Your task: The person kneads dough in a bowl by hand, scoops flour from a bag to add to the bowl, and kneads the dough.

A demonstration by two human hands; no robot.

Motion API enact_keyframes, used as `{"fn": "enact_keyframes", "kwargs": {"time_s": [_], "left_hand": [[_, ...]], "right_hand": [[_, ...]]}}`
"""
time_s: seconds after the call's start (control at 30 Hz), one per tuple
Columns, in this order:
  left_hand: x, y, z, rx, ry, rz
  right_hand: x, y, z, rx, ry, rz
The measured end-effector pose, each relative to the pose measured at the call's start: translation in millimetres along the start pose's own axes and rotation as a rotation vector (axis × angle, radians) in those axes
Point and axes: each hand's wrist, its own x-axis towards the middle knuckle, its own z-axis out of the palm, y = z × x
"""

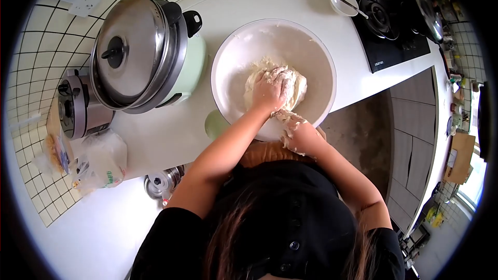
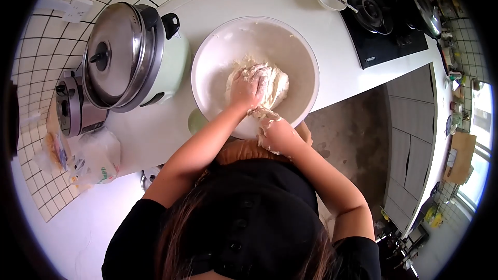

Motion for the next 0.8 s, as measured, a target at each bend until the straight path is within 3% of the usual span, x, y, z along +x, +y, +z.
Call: {"fn": "enact_keyframes", "kwargs": {"time_s": [0.03,0.13,0.2,0.27,0.33,0.5,0.8], "left_hand": [[-2,2,-1,0.03,0.033,0.031],[-10,-3,0,0.107,0.062,0.091],[-13,-7,-2,0.162,0.05,0.117],[-13,-7,-5,0.163,0.04,0.043],[-16,-6,-2,0.317,0.032,-0.057],[-12,-24,9,0.286,-0.001,-0.139],[60,-50,28,0.242,0.092,-0.249]], "right_hand": [[-5,-13,-20,0.094,0.085,-0.048],[-1,-15,-57,0.36,0.054,0.439],[11,6,-49,-0.045,0.409,0.184],[42,18,-47,-0.323,0.543,0.092],[75,35,-23,-0.273,0.615,-0.005],[110,63,23,-0.373,0.606,-0.104],[173,110,-1,-0.455,0.583,0.047]]}}
